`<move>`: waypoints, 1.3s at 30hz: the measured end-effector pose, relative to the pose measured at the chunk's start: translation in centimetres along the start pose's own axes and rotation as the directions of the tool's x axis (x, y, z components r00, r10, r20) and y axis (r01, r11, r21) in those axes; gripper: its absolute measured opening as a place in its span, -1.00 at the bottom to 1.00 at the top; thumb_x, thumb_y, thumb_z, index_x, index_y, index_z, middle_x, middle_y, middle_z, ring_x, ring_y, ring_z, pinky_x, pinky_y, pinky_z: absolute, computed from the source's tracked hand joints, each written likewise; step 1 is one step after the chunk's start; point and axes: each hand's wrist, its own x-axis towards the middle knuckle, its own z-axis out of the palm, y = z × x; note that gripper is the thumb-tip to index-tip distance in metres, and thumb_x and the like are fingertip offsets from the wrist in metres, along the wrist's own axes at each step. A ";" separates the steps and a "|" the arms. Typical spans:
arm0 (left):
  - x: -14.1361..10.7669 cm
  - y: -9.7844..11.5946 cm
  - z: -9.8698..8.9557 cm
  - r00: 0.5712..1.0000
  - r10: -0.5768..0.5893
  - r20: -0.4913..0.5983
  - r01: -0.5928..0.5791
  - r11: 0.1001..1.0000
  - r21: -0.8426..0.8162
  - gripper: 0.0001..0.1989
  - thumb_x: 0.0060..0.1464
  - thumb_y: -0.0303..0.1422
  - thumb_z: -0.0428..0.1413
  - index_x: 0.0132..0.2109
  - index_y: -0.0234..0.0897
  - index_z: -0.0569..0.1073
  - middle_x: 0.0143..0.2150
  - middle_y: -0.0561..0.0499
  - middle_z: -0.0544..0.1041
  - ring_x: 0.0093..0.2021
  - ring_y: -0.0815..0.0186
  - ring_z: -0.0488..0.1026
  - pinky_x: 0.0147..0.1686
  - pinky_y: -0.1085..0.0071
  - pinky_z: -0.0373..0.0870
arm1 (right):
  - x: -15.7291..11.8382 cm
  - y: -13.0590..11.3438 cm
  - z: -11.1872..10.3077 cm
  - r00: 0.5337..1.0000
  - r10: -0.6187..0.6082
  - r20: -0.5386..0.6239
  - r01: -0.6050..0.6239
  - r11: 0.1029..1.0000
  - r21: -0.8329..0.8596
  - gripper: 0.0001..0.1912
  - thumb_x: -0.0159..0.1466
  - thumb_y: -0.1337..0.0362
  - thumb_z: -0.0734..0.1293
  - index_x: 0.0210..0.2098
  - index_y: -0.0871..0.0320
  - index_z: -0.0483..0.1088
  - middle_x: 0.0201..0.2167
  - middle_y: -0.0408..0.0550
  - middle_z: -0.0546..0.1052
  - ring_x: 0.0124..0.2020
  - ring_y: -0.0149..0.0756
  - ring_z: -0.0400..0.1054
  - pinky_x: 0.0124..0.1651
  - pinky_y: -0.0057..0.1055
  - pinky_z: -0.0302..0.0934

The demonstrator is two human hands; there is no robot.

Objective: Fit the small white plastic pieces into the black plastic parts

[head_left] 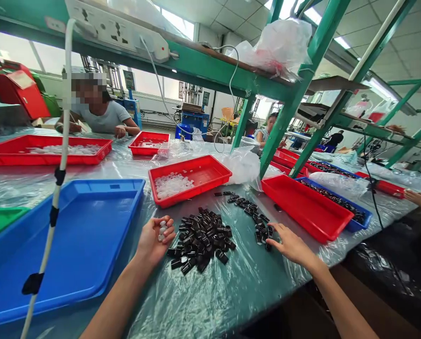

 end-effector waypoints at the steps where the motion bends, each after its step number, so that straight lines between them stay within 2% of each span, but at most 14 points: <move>1: -0.1 0.1 -0.1 1.000 0.007 0.001 -0.007 1.000 0.002 -0.91 -0.02 -0.55 -0.05 -0.41 -0.29 0.26 -0.52 0.11 0.20 -0.70 0.50 0.09 -0.81 0.58 0.04 | -0.2 0.0 0.2 0.994 -0.109 -0.009 0.109 0.994 0.014 -0.56 0.33 0.19 0.19 0.20 -0.02 0.24 0.14 0.06 0.38 0.15 -0.11 0.30 0.10 -0.19 0.24; 3: -0.2 0.3 -0.2 1.000 0.019 0.002 -0.019 1.000 0.003 -0.90 -0.02 -0.56 -0.05 -0.41 -0.29 0.25 -0.52 0.12 0.18 -0.70 0.50 0.08 -0.81 0.57 0.04 | -0.4 0.2 0.6 0.972 -0.232 -0.018 0.232 0.973 -0.015 -0.48 0.28 0.40 0.16 0.19 -0.11 0.27 0.17 0.00 0.32 0.19 -0.16 0.23 0.15 -0.20 0.20; 6: -0.3 0.4 -0.2 0.999 0.032 0.006 -0.032 0.999 0.009 -0.90 -0.02 -0.56 -0.05 -0.42 -0.29 0.24 -0.53 0.13 0.16 -0.71 0.50 0.07 -0.80 0.57 0.04 | -0.2 0.7 1.3 0.970 -0.242 -0.022 0.239 0.967 -0.092 -0.46 0.23 0.49 0.18 0.11 -0.11 0.38 0.16 0.02 0.31 0.17 -0.09 0.21 0.14 -0.11 0.20; 11: -0.2 0.2 -0.2 0.999 0.046 0.013 -0.046 0.997 0.055 -0.89 -0.01 -0.56 -0.06 -0.43 -0.29 0.24 -0.55 0.15 0.14 -0.73 0.51 0.04 -0.80 0.55 0.02 | -0.2 1.3 1.8 0.962 -0.267 -0.056 0.266 0.964 -0.031 -0.69 0.29 0.34 0.26 -0.02 -0.05 0.46 0.06 0.01 0.40 0.11 -0.10 0.24 0.12 -0.11 0.23; 16: -0.3 -0.1 -0.1 0.999 0.027 0.023 -0.028 0.997 0.072 -0.88 0.00 -0.55 -0.07 -0.44 -0.28 0.24 -0.56 0.14 0.15 -0.74 0.50 0.04 -0.81 0.55 0.01 | -0.8 0.2 1.6 0.954 -0.275 -0.123 0.287 0.954 0.092 -0.79 0.32 0.27 0.26 -0.08 0.02 0.46 -0.05 -0.01 0.51 0.02 -0.12 0.31 0.08 -0.16 0.24; 19: -0.4 0.0 0.0 1.000 0.021 0.018 -0.023 0.997 0.070 -0.88 0.00 -0.55 -0.07 -0.45 -0.28 0.23 -0.57 0.15 0.15 -0.74 0.50 0.04 -0.81 0.55 0.01 | -0.8 -0.7 1.7 0.958 -0.259 -0.123 0.276 0.949 0.152 -0.78 0.33 0.22 0.26 -0.07 0.04 0.46 -0.11 -0.02 0.55 -0.06 -0.13 0.35 0.02 -0.19 0.26; 26: -0.1 -0.1 -0.3 1.000 0.016 0.023 -0.018 0.996 0.087 -0.85 0.01 -0.53 -0.05 -0.48 -0.26 0.21 -0.60 0.16 0.11 -0.73 0.50 0.01 -0.81 0.55 -0.01 | -0.6 -1.2 1.6 0.989 -0.117 -0.086 0.133 0.968 0.214 -0.70 0.28 -0.01 0.28 -0.18 0.02 0.51 -0.16 -0.06 0.60 -0.19 -0.12 0.45 -0.10 -0.22 0.28; 34: 0.1 -0.2 -0.5 0.998 0.025 0.055 -0.031 0.993 0.111 -0.85 0.02 -0.51 -0.05 -0.49 -0.28 0.23 -0.60 0.17 0.12 -0.74 0.51 0.02 -0.79 0.55 0.02 | -1.4 0.4 1.3 0.982 -0.007 -0.187 0.065 0.950 0.306 -0.66 0.32 0.02 0.19 -0.14 0.03 0.49 -0.10 -0.03 0.59 -0.19 -0.12 0.47 -0.17 -0.26 0.31; 37: 0.0 -0.5 -0.3 0.998 0.026 0.049 -0.034 0.986 0.164 -0.83 0.03 -0.49 -0.05 -0.51 -0.27 0.23 -0.62 0.18 0.11 -0.74 0.52 -0.01 -0.79 0.57 -0.03 | -1.7 -0.8 1.4 0.984 -0.048 -0.171 0.120 0.891 0.438 -0.64 0.33 0.00 0.18 -0.12 0.05 0.49 -0.13 -0.02 0.58 -0.24 -0.18 0.44 -0.26 -0.33 0.30; 39: -0.2 -0.9 0.1 0.998 0.035 0.052 -0.046 0.971 0.234 -0.81 0.03 -0.46 -0.03 -0.53 -0.27 0.21 -0.63 0.18 0.10 -0.75 0.54 -0.04 -0.78 0.58 -0.08 | -1.8 -3.0 1.6 0.984 -0.081 -0.158 0.153 0.837 0.525 -0.62 0.33 -0.03 0.21 -0.11 0.08 0.48 -0.25 -0.05 0.58 -0.34 -0.24 0.41 -0.33 -0.37 0.26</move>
